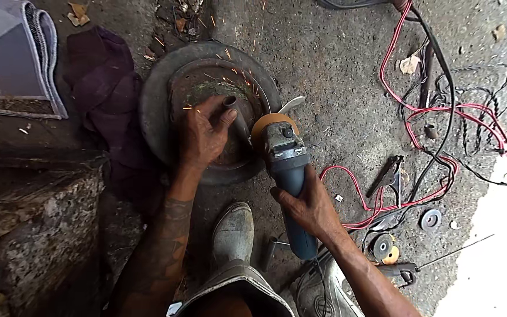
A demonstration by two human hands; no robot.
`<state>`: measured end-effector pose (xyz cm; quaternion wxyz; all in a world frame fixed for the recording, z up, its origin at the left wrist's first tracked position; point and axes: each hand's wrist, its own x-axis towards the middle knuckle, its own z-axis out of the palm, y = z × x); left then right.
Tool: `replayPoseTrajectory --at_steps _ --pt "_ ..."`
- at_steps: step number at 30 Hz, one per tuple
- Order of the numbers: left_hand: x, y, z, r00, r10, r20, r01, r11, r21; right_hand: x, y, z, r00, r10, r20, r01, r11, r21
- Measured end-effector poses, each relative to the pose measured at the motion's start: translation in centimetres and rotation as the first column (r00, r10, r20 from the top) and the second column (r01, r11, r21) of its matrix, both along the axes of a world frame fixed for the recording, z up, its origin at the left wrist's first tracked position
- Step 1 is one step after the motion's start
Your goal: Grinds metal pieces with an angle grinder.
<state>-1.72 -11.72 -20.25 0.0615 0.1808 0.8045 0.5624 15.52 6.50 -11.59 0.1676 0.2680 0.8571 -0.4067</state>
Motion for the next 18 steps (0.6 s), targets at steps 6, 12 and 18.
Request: replayPoseTrajectory --at_steps 6,12,18 --pt "-0.3 0.2 0.0 1.000 0.011 0.011 -0.010 0.999 -0.033 0.1 -0.2 -0.3 1.000 -0.009 -0.023 0.010 1.000 0.026" --pt "-0.4 0.6 -0.1 0.993 0.092 -0.068 -0.103 0.975 -0.199 0.9 0.0 -1.1 0.996 -0.041 -0.085 0.038 0.998 -0.040" --pt "-1.0 1.1 0.1 0.980 0.127 0.152 -0.112 0.988 -0.103 2.3 0.6 -1.0 0.970 -0.145 -0.195 0.120 0.984 -0.134"
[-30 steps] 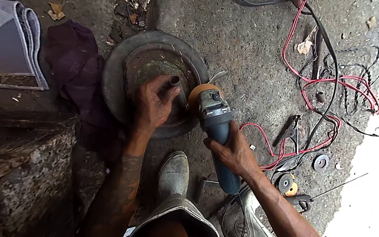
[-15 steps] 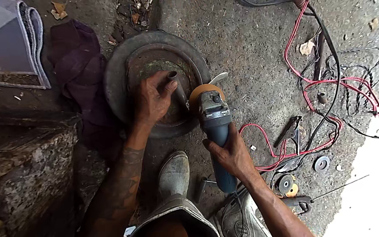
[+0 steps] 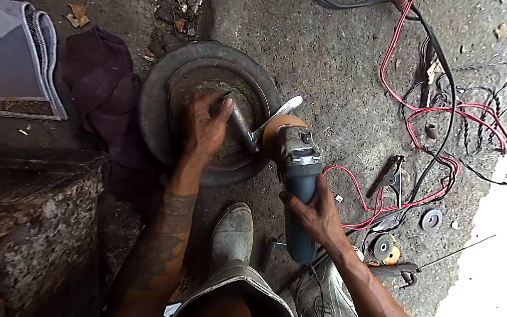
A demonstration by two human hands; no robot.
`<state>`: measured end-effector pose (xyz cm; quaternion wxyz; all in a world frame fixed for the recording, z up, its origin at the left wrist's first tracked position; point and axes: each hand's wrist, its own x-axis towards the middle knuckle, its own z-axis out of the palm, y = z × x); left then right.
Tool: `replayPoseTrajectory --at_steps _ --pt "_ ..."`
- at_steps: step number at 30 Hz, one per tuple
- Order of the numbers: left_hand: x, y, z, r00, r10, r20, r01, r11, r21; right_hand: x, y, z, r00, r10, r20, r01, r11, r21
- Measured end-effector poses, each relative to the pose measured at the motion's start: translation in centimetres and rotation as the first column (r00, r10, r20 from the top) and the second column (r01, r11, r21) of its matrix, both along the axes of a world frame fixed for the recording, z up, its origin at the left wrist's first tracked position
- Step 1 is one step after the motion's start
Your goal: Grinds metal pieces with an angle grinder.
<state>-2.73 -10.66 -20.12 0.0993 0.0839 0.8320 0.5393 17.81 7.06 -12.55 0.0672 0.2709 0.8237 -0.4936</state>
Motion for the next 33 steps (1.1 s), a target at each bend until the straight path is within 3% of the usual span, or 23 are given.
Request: replayPoseTrajectory --at_steps 2,7,12,15,20,23,27,29,33 --pt "0.6 -0.1 0.7 0.999 0.006 0.050 -0.008 0.999 0.039 0.7 0.0 0.5 0.998 -0.015 -0.054 0.013 0.999 -0.038" --pt "1.6 -1.3 2.2 0.997 -0.032 0.075 0.040 0.994 -0.105 1.5 0.4 0.8 0.987 -0.021 -0.159 0.008 0.996 -0.086" --pt "1.7 -3.5 2.7 0.959 -0.087 0.269 0.064 0.994 0.092 0.9 0.7 0.6 0.992 0.008 -0.122 -0.018 0.996 -0.082" --pt "1.6 -4.0 2.8 0.935 -0.144 0.325 0.119 0.988 0.096 0.7 0.5 0.5 0.992 0.034 -0.121 -0.045 0.995 -0.085" --pt "4.2 -3.1 1.1 0.990 -0.025 0.136 0.027 1.000 -0.013 0.8 0.0 0.8 0.986 0.016 -0.165 -0.036 0.992 -0.118" --pt "5.7 -4.8 1.4 0.976 -0.217 -0.005 0.212 0.959 -0.185 1.2 0.2 1.1 0.984 0.005 -0.176 -0.028 0.992 -0.126" --pt "6.8 -5.5 0.4 0.887 -0.461 -0.024 0.401 0.795 -0.456 1.8 0.7 1.4 0.984 -0.027 -0.176 0.001 0.989 -0.148" --pt "7.0 -5.4 -0.7 0.871 -0.482 -0.100 0.373 0.779 -0.504 2.1 0.9 1.6 0.982 -0.061 -0.177 0.032 0.986 -0.162" --pt "6.8 -3.4 -1.9 0.854 -0.419 -0.309 0.241 0.845 -0.478 2.4 1.7 1.9 0.977 -0.125 -0.172 0.099 0.983 -0.151"
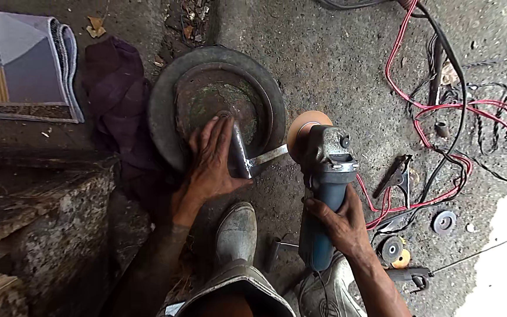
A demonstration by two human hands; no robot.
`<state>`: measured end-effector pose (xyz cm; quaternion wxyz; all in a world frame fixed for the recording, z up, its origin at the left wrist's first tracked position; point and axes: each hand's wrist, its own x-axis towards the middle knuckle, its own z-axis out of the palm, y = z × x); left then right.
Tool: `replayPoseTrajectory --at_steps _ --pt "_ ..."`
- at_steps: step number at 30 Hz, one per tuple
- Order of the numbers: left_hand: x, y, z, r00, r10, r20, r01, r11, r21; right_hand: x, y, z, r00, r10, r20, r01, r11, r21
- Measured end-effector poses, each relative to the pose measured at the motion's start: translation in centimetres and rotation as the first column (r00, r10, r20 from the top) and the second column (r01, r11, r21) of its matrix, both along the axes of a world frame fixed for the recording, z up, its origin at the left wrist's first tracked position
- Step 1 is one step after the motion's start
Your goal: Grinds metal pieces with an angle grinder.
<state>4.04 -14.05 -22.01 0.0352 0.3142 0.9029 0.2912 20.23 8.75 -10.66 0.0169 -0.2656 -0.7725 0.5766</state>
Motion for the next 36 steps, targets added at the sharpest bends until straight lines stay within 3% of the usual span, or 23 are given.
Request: replayPoseTrajectory --at_steps 8,14,23,31,36 --pt "-4.0 7.2 0.8 0.997 -0.057 0.061 0.061 0.995 -0.074 0.1 1.2 -0.8 1.000 -0.009 0.009 0.009 0.997 0.082" --pt "-4.2 7.0 1.1 0.993 -0.066 0.094 0.078 0.987 -0.138 -0.6 1.6 -2.7 0.994 0.006 0.110 -0.009 1.000 0.020" --pt "-3.4 6.6 0.6 0.998 -0.063 0.032 0.060 0.996 0.068 -2.2 3.1 -3.9 0.963 0.028 0.267 -0.016 0.999 -0.050" --pt "-3.6 6.8 0.0 0.999 -0.047 -0.010 0.048 0.991 0.122 -2.2 3.1 -3.6 0.940 0.113 0.323 -0.118 0.993 -0.005" --pt "-3.5 6.8 -0.1 0.999 -0.039 -0.006 0.040 0.992 0.120 -2.8 3.6 -4.0 0.942 0.087 0.324 -0.088 0.996 -0.014"
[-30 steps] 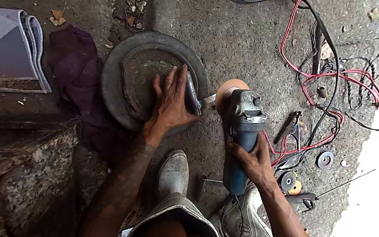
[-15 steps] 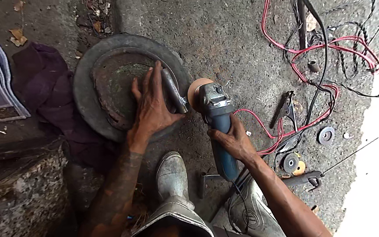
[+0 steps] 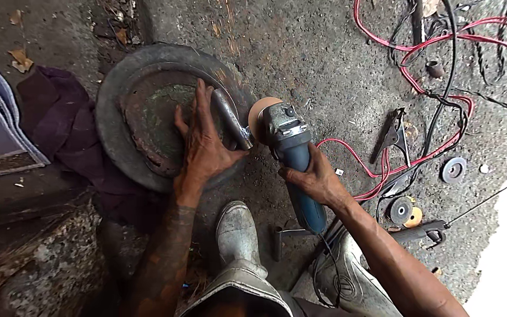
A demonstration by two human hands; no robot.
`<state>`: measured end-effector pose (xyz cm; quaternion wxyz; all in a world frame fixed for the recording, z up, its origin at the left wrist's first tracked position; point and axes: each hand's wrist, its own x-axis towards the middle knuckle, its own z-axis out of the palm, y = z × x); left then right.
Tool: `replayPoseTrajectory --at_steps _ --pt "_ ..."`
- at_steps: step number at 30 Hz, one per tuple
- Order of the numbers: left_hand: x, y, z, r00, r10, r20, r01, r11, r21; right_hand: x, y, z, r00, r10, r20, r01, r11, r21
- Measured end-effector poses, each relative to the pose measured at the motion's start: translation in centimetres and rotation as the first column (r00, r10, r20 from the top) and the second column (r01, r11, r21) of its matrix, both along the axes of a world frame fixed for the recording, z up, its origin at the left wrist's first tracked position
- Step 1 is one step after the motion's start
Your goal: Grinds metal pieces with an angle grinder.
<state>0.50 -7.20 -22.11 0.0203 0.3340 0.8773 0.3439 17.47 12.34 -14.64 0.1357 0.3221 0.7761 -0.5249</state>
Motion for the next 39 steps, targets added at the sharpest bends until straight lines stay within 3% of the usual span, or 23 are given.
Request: replayPoseTrajectory --at_steps 39 --pt "0.13 0.29 -0.20 1.000 0.006 0.000 -0.006 0.999 0.032 -0.39 0.29 0.38 0.999 0.037 0.009 -0.037 0.999 -0.021"
